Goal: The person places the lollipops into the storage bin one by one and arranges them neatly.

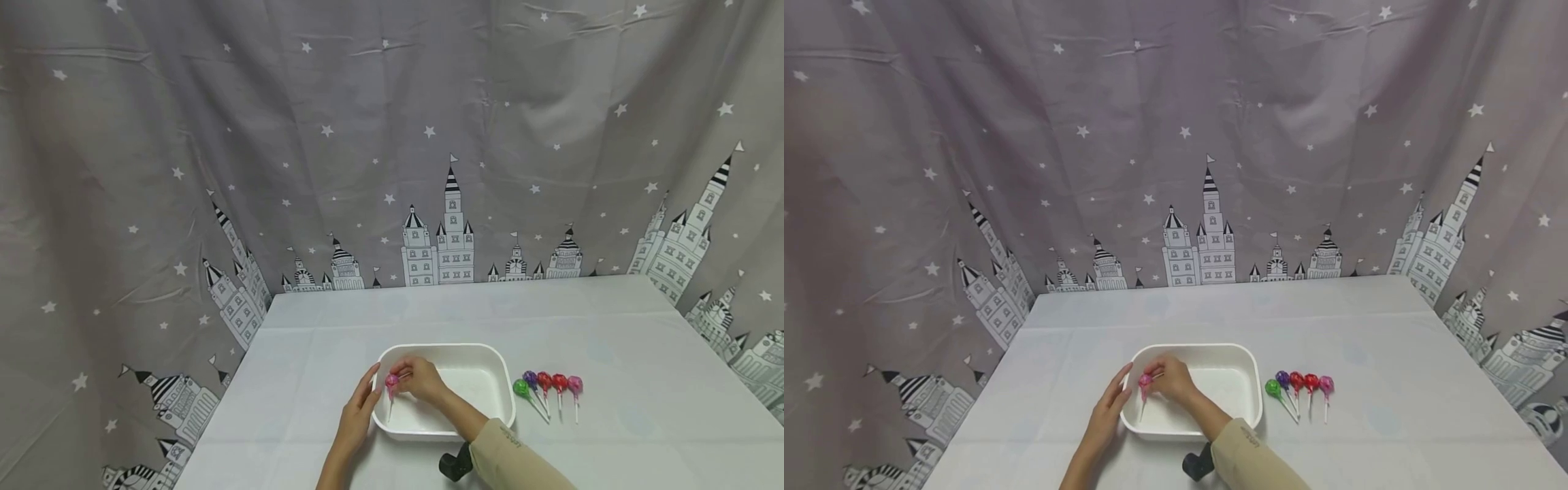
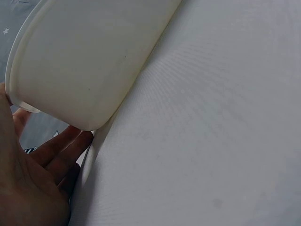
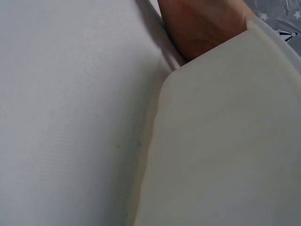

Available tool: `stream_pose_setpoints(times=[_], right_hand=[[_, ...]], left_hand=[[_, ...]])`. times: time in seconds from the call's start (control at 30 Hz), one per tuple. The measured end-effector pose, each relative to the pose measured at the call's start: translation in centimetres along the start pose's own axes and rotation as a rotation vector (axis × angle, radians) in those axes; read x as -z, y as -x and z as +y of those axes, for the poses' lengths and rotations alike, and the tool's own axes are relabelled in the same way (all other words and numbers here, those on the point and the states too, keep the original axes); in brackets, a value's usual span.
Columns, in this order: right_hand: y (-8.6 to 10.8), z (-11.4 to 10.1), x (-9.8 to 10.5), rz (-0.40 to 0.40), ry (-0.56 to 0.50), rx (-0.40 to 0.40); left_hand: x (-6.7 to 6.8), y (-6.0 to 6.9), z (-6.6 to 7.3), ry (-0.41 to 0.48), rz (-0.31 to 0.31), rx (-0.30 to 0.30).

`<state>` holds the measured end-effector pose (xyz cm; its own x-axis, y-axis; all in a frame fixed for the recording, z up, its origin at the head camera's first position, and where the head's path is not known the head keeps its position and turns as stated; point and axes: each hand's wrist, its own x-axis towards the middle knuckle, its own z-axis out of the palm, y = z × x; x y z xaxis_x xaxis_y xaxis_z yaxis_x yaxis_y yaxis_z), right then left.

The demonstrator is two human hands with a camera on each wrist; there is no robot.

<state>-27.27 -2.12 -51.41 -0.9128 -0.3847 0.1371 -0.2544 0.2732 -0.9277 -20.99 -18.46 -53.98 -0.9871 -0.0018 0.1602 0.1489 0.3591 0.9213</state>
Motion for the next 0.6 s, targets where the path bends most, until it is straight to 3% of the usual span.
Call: stream_pose_setpoints(times=[0.27, 0.6], right_hand=[[-0.3, 0.7, -0.2, 0.015, 0.176, 0.074], [-0.2, 0.8, -0.4, 0.024, 0.221, 0.15]], left_hand=[[0.1, 0.1, 0.4, 0.0, -0.003, 0.006], [0.6, 1.0, 3.9, 0.006, -0.016, 0.014]])
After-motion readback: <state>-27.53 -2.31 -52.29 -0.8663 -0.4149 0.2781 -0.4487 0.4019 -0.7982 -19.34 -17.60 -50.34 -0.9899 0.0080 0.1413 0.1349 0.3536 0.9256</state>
